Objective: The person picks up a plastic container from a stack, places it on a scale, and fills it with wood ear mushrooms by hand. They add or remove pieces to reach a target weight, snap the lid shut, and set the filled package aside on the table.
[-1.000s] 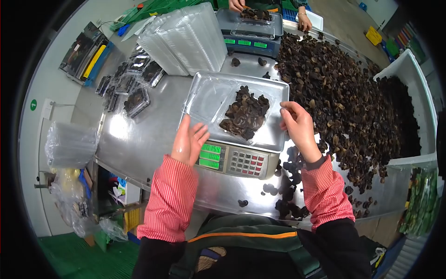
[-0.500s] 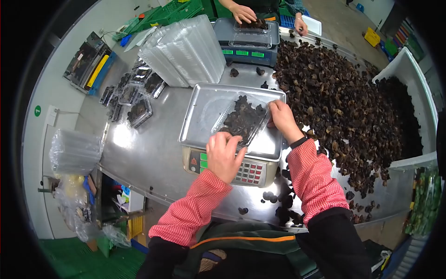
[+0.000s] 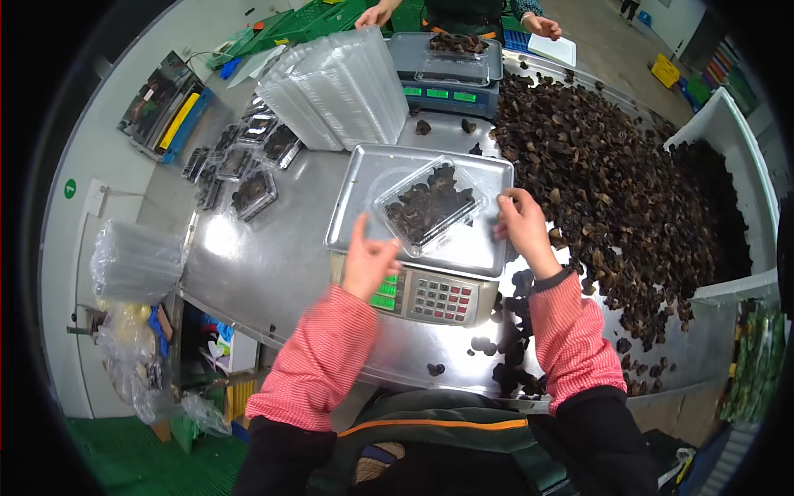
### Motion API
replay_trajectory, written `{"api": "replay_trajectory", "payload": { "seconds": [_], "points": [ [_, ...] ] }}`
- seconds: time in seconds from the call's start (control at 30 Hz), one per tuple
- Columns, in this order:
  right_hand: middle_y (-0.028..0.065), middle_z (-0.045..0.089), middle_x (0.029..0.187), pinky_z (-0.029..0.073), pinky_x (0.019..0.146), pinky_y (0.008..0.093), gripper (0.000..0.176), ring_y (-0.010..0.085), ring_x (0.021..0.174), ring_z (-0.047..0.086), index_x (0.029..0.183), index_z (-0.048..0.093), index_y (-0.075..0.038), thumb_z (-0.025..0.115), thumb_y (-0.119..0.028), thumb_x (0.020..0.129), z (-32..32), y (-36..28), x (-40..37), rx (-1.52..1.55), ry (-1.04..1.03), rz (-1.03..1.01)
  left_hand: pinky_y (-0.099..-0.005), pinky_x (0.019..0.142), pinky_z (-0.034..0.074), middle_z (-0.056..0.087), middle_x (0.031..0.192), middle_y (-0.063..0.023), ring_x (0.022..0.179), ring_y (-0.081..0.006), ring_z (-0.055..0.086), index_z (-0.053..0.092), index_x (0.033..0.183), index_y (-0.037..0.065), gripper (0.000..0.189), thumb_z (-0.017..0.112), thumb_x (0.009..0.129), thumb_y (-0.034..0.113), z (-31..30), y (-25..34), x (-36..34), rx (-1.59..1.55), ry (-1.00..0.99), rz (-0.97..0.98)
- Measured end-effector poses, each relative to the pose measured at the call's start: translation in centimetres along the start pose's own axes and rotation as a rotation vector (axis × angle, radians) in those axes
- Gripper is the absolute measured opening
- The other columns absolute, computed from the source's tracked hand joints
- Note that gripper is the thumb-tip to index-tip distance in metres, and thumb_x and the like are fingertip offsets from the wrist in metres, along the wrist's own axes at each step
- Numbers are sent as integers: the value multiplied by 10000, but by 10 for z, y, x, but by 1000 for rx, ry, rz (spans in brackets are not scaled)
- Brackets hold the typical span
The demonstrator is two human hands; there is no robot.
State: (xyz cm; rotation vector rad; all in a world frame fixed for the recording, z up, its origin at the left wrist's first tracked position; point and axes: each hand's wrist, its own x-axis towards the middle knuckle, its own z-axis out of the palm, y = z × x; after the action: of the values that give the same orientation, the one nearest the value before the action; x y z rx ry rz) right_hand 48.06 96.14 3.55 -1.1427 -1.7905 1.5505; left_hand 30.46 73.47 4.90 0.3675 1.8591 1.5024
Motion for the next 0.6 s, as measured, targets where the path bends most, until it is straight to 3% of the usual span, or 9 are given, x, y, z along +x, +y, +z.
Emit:
{"api": "replay_trajectory", "payload": {
  "seconds": [0.2, 0.4, 0.5, 0.53, 0.6],
  "points": [
    [78, 606, 788, 539, 516, 275, 356, 133, 590, 625, 1216, 568, 55, 544, -243, 1023, -13, 5, -22, 50, -5, 39, -266, 675, 558, 614, 1051, -65, 873, -131, 630, 482, 1417, 27, 547, 662, 962, 271, -48, 19, 66, 190, 109, 241],
    [105, 610, 834, 547, 524, 282, 451, 167, 595, 641, 1313, 482, 63, 527, -287, 1033, 17, -5, -14, 136, -25, 115, -265, 607, 549, 649, 1019, -69, 842, -125, 630, 534, 1349, 18, 529, 650, 964, 360, -14, 21, 109, 351, -226, 80],
    [93, 602, 758, 537, 512, 292, 489, 166, 566, 637, 1351, 440, 58, 515, -311, 1039, 36, -14, -8, 108, -60, 82, -270, 576, 543, 658, 967, -59, 806, -118, 630, 572, 1220, 14, 504, 654, 952, 433, -20, 28, 109, 593, -441, -1],
    [89, 601, 741, 529, 504, 293, 492, 161, 555, 633, 1358, 435, 58, 516, -309, 1039, 40, -23, -5, 129, -96, 64, -270, 564, 533, 638, 901, -42, 752, -118, 621, 572, 1079, 26, 479, 668, 936, 473, -28, 24, 102, 563, -473, 34],
    [80, 597, 713, 520, 494, 298, 500, 160, 534, 627, 1368, 443, 65, 534, -293, 1030, 49, -33, 2, 87, -207, 3, -259, 532, 494, 609, 844, -26, 707, -107, 589, 569, 1042, 47, 446, 688, 929, 461, -53, 19, 83, 559, -483, 32]
  ]
}}
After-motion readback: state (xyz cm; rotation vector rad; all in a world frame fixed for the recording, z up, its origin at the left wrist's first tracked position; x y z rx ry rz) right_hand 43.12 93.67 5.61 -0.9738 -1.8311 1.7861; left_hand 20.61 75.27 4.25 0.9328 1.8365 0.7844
